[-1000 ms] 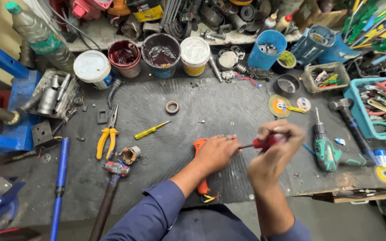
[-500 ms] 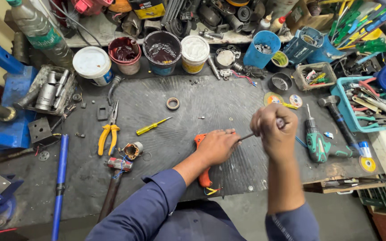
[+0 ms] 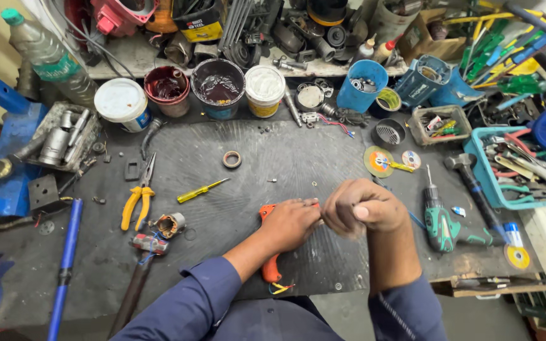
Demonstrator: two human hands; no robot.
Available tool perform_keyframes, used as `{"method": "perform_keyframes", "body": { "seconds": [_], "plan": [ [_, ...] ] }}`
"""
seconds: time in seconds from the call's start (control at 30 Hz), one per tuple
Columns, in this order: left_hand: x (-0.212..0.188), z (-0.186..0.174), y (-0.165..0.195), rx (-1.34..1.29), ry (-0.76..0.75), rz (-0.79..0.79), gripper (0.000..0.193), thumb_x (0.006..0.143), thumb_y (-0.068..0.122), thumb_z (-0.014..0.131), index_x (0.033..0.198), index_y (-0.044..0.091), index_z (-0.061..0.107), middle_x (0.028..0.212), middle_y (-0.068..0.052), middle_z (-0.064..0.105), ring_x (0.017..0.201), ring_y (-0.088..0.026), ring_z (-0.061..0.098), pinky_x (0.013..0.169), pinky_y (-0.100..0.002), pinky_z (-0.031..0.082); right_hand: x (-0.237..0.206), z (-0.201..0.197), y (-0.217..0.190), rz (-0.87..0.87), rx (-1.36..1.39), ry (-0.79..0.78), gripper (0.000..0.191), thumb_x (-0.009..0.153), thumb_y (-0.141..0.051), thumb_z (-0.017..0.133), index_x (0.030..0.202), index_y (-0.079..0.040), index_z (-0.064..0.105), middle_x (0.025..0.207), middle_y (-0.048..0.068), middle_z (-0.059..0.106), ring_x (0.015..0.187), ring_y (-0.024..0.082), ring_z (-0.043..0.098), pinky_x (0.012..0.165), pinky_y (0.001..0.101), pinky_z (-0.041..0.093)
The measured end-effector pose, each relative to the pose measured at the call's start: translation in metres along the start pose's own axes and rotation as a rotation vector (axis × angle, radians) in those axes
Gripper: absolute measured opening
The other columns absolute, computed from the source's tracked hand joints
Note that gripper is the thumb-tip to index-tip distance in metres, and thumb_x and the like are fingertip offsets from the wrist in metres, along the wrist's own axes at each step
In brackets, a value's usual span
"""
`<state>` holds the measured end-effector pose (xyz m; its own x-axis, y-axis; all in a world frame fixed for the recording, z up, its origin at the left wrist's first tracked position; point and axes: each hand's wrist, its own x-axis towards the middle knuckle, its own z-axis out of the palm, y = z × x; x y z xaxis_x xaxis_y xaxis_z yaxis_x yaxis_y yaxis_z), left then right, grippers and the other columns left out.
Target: The person repairs an orange power drill at a workbench. They handle the open drill housing and its internal motor parts, reposition the drill body, then use a red-handled screwdriver to work on screws on the drill, turning it and continuing to work on it by hand.
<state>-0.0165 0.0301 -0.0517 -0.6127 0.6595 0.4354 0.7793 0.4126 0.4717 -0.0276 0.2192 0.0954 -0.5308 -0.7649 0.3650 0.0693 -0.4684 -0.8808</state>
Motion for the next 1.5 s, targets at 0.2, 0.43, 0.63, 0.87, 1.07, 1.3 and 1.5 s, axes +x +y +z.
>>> {"method": "perform_keyframes", "body": {
  "seconds": [0.2,0.43,0.63,0.87,1.07,1.3,1.5],
  "plan": [
    [0.0,0.004,0.001,0.017,-0.002,-0.061,0.021,0.096,0.028,0.066,0.107,0.01,0.07,0.114,-0.018,0.073,0.113,-0.032,0.067,0.1,-0.048,0.05,0.008,0.074,0.036,-0.429,-0.755,1.209,0.052,0.109,-0.041,0.044,0.078,0.0,0.051,0.07,0.009,0.049,0.06,0.021,0.043,0.061,0.0314,0.038],
    [-0.002,0.003,-0.001,0.084,-0.001,-0.031,0.021,0.087,0.023,0.067,0.101,0.008,0.068,0.116,-0.017,0.074,0.121,-0.03,0.068,0.103,-0.046,0.051,0.02,0.008,-0.037,-0.08,-0.191,-0.266,0.058,0.108,-0.041,0.049,0.067,0.0,0.053,0.075,0.013,0.059,0.066,0.028,0.058,0.066,0.0378,0.048],
    [0.002,0.001,0.001,0.007,0.024,-0.047,0.021,0.097,0.026,0.067,0.106,0.008,0.069,0.114,-0.018,0.074,0.114,-0.032,0.067,0.101,-0.047,0.05,0.002,0.035,0.034,-0.374,-0.345,0.755,0.049,0.109,-0.039,0.05,0.077,-0.003,0.053,0.07,0.007,0.054,0.056,0.015,0.045,0.057,0.0293,0.034],
    [0.003,-0.005,0.0,-0.007,-0.021,-0.038,0.019,0.096,0.025,0.067,0.103,0.008,0.068,0.106,-0.015,0.075,0.116,-0.031,0.069,0.103,-0.047,0.051,0.001,0.026,-0.009,-0.273,-0.389,0.333,0.043,0.107,-0.037,0.055,0.084,-0.002,0.049,0.08,0.017,0.057,0.071,0.028,0.052,0.07,0.043,0.044],
    [0.003,-0.001,0.0,0.011,-0.001,-0.056,0.019,0.095,0.026,0.067,0.104,0.009,0.069,0.11,-0.014,0.074,0.117,-0.03,0.069,0.104,-0.047,0.051,0.004,0.011,0.006,-0.245,-0.031,0.202,0.05,0.109,-0.04,0.058,0.073,-0.006,0.054,0.061,0.007,0.052,0.052,0.019,0.046,0.054,0.0327,0.038],
    [0.007,-0.009,0.004,-0.017,-0.021,-0.055,0.022,0.097,0.027,0.068,0.111,0.011,0.071,0.11,-0.012,0.074,0.108,-0.03,0.07,0.103,-0.046,0.051,0.001,0.025,0.007,-0.397,-0.484,0.583,0.053,0.106,-0.043,0.055,0.073,-0.004,0.047,0.077,0.015,0.054,0.068,0.027,0.048,0.065,0.0383,0.04],
    [0.01,-0.013,0.01,0.052,0.017,0.018,0.024,0.091,0.024,0.07,0.109,0.008,0.066,0.123,-0.007,0.069,0.105,-0.028,0.069,0.1,-0.044,0.052,-0.006,-0.014,0.001,-0.193,0.078,-0.076,0.05,0.103,-0.036,0.057,0.064,-0.004,0.052,0.064,0.007,0.055,0.052,0.021,0.048,0.057,0.0355,0.039]
  ]
}}
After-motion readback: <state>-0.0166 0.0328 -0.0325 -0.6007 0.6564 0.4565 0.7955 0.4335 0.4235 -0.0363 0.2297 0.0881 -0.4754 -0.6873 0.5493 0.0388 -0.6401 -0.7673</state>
